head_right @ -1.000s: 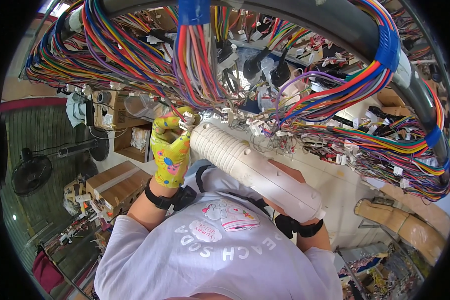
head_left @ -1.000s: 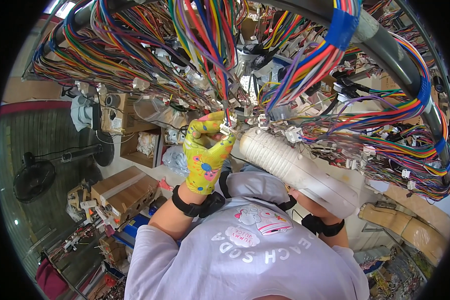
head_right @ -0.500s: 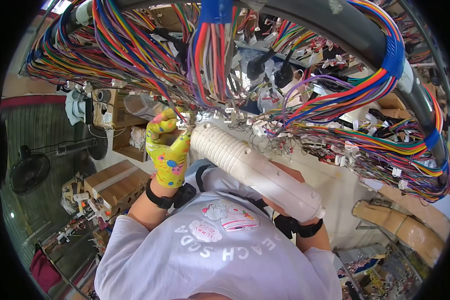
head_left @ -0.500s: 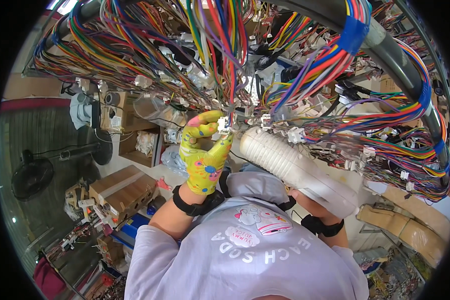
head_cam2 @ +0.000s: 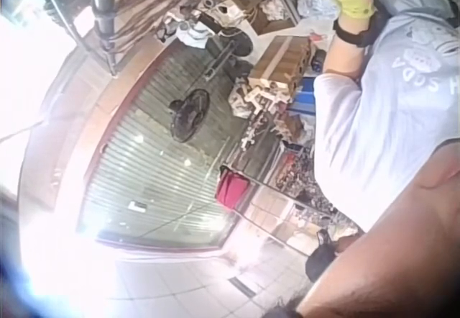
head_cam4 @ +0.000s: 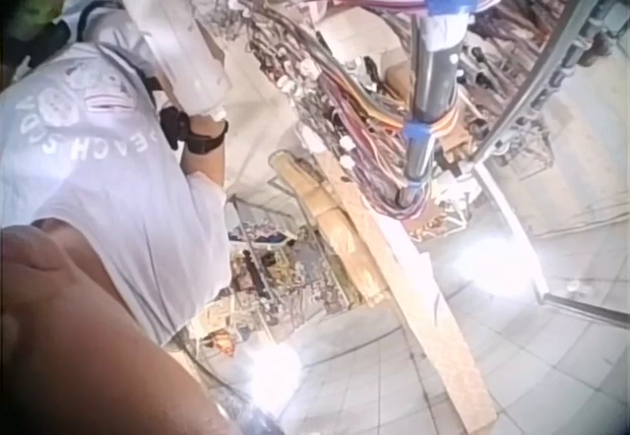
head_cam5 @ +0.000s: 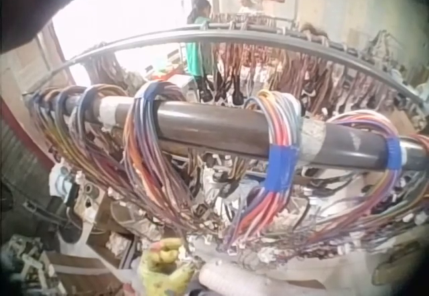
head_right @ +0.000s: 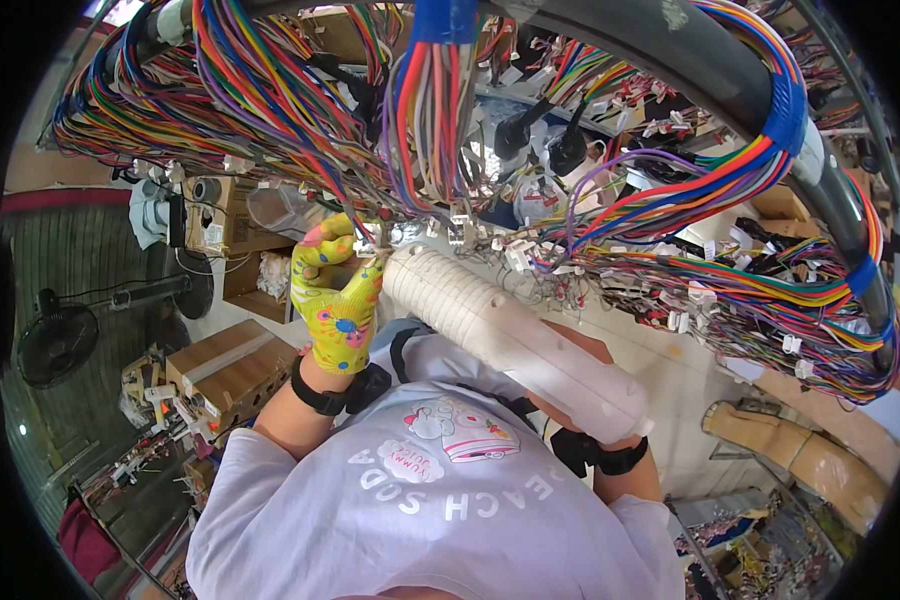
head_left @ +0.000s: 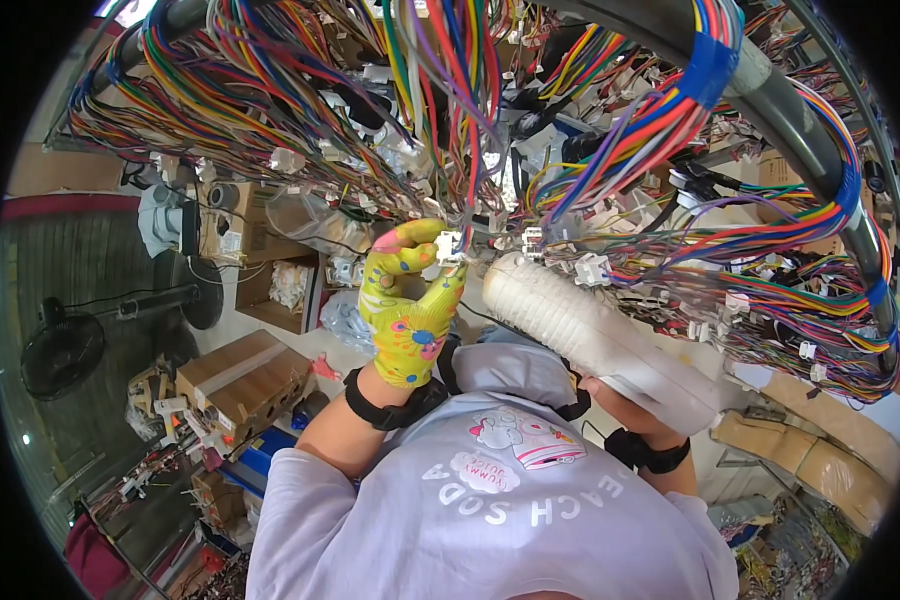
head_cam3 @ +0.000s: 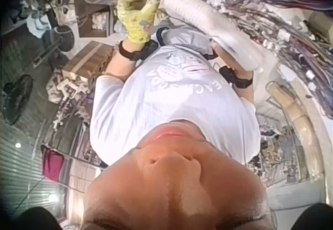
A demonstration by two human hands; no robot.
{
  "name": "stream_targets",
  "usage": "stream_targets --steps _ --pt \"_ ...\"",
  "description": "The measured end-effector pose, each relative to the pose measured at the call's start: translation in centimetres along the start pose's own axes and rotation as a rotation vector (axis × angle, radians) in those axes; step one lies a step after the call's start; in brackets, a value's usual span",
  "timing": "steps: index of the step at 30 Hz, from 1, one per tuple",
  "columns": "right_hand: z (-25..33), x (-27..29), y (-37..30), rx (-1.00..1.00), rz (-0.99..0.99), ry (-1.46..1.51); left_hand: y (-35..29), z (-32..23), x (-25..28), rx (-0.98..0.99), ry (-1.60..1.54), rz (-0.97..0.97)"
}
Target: The person applies adhesive to a connector on a wire harness using a glue gun, then presses the connector by hand. They repeat this process on a second connector before moving to a different section of the harness.
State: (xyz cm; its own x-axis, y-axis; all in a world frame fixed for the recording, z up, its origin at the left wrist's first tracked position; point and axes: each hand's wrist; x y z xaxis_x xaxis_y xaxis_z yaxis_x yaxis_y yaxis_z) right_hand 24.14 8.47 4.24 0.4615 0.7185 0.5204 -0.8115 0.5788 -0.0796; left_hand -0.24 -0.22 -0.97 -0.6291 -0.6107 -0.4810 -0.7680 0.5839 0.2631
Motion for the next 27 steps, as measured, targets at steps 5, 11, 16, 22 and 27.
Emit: stream_targets --steps 5,11,16,22,27 --pt "-0.3 -0.1 0.0 -0.011 -0.029 -0.005 0.0 -0.1 -0.2 0.014 0.004 -0.013" --pt "1.6 0.1 0.7 -0.007 -0.084 0.04 -0.1 0.2 0.2 0.0 -0.011 -0.003" --pt "-0.3 0.6 0.0 0.108 -0.008 -0.144 -0.1 0.1 0.2 0.035 -0.029 -0.023" --pt "-0.4 0.7 -0.3 0.008 -0.002 -0.064 -0.1 0.1 0.3 0.053 -0.032 -0.018" --pt "0.1 0.3 0.0 0.041 -0.113 -0.012 -0.1 0.1 0.2 0.055 -0.041 -0.023"
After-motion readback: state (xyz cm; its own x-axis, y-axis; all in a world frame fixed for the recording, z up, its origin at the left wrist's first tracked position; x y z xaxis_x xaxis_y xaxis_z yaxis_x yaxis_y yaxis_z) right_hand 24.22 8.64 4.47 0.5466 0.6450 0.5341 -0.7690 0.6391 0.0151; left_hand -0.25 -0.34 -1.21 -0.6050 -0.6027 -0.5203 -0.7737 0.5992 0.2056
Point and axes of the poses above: each hand's wrist, its own y-axis towards the middle knuckle, its own x-axis out of the back of the hand, z = x × y, and after that the axes turned 14 degrees about -y, right-handed
